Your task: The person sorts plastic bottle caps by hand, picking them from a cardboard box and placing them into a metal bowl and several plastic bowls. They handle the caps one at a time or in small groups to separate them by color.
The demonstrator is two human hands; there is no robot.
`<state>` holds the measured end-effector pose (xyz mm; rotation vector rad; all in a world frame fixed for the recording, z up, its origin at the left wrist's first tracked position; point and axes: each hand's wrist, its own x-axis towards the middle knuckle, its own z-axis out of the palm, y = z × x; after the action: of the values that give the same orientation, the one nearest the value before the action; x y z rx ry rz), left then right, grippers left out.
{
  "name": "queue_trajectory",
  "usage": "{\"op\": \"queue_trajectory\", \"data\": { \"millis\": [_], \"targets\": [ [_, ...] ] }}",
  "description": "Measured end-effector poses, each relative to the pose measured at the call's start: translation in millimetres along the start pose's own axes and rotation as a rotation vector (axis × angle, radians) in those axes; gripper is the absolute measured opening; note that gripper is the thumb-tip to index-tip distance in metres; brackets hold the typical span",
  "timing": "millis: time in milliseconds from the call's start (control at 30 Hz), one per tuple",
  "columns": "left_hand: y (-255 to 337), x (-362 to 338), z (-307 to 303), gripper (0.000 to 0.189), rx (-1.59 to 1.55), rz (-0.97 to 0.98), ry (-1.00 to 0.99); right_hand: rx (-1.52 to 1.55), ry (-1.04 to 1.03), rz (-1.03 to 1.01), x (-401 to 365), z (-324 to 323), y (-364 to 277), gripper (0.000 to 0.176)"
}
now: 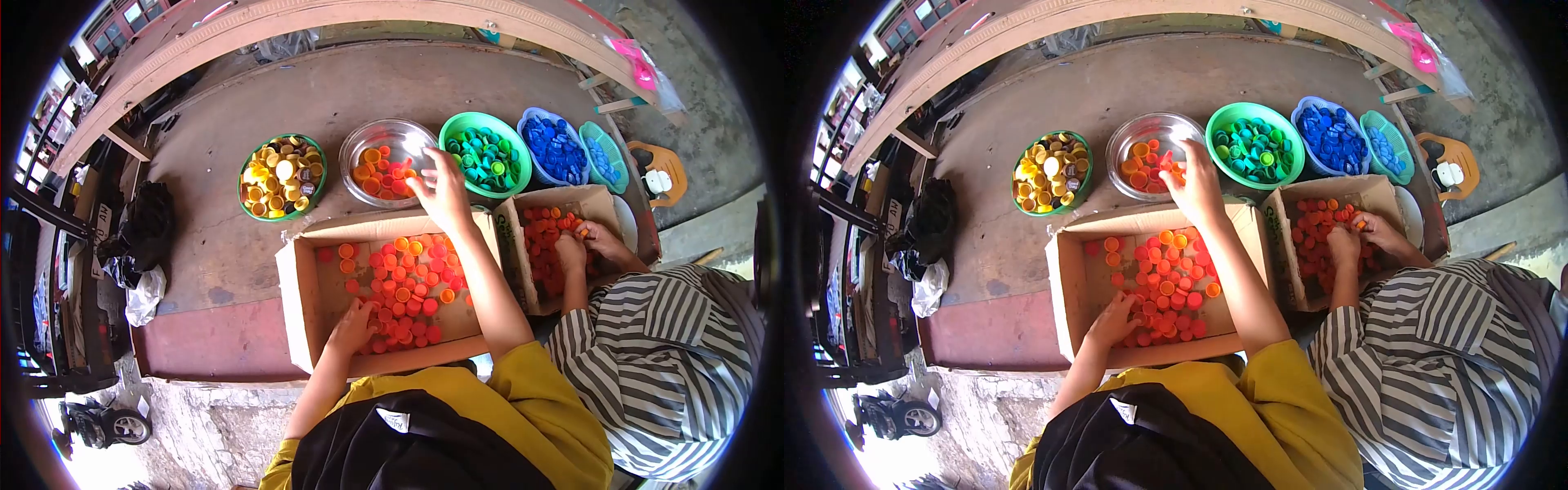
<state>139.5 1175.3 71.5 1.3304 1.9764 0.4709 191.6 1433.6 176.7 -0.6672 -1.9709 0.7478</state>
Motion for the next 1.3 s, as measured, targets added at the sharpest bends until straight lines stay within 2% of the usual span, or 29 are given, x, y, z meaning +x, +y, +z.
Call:
{"op": "queue_trajectory", "data": {
  "millis": [67, 133, 200, 267, 333, 400, 500, 600, 700, 900, 1000, 1100, 1300],
  "targets": [
    [3, 0, -2, 0.046, -0.009, -0.010, -0.014, 0.003, -0.015, 0.037, -10, -19, -18, 0.024],
    [2, 3, -1, 0.044, -0.008, 0.002, 0.013, -0.128, -0.127, 0.001, -33, -43, -12, 0.018],
    [2, 5, -1, 0.043, -0.011, -0.002, 0.000, -0.340, -0.268, 0.082, -67, -65, -2, 0.009],
    [7, 8, -6, 0.042, -0.018, -0.018, -0.036, -0.624, -0.504, 0.322, -108, -76, 21, 0.008],
    [4, 11, -3, 0.038, 0.012, 0.003, 0.001, -1.019, -0.734, 0.149, -140, -82, 32, 0.013],
    [5, 11, -3, 0.036, 0.021, 0.018, 0.024, -0.879, -0.884, 0.528, -157, -81, 39, 0.023],
    [5, 11, -5, 0.036, 0.008, 0.028, 0.026, -0.872, -0.786, 0.524, -174, -71, 43, 0.034],
    [5, 11, -4, 0.037, 0.010, 0.030, 0.011, -0.938, -0.822, 0.568, -171, -62, 39, 0.046],
    [9, 11, -8, 0.038, 0.021, 0.029, -0.010, -0.975, -0.858, 0.523, -174, -60, 44, 0.037],
    [9, 11, -9, 0.041, 0.024, 0.020, -0.025, -1.009, -0.713, 0.285, -184, -61, 52, 0.015],
    [8, 11, -7, 0.041, 0.025, 0.022, -0.023, -0.950, -0.757, 0.176, -184, -63, 45, 0.014],
    [4, 12, -5, 0.040, -0.002, 0.032, -0.022, -0.952, -0.822, 0.164, -187, -58, 42, 0.011],
    [6, 10, -8, 0.037, -0.048, 0.063, 0.017, -0.844, -0.818, 0.156, -187, -58, 52, 0.015]
  ]
}}
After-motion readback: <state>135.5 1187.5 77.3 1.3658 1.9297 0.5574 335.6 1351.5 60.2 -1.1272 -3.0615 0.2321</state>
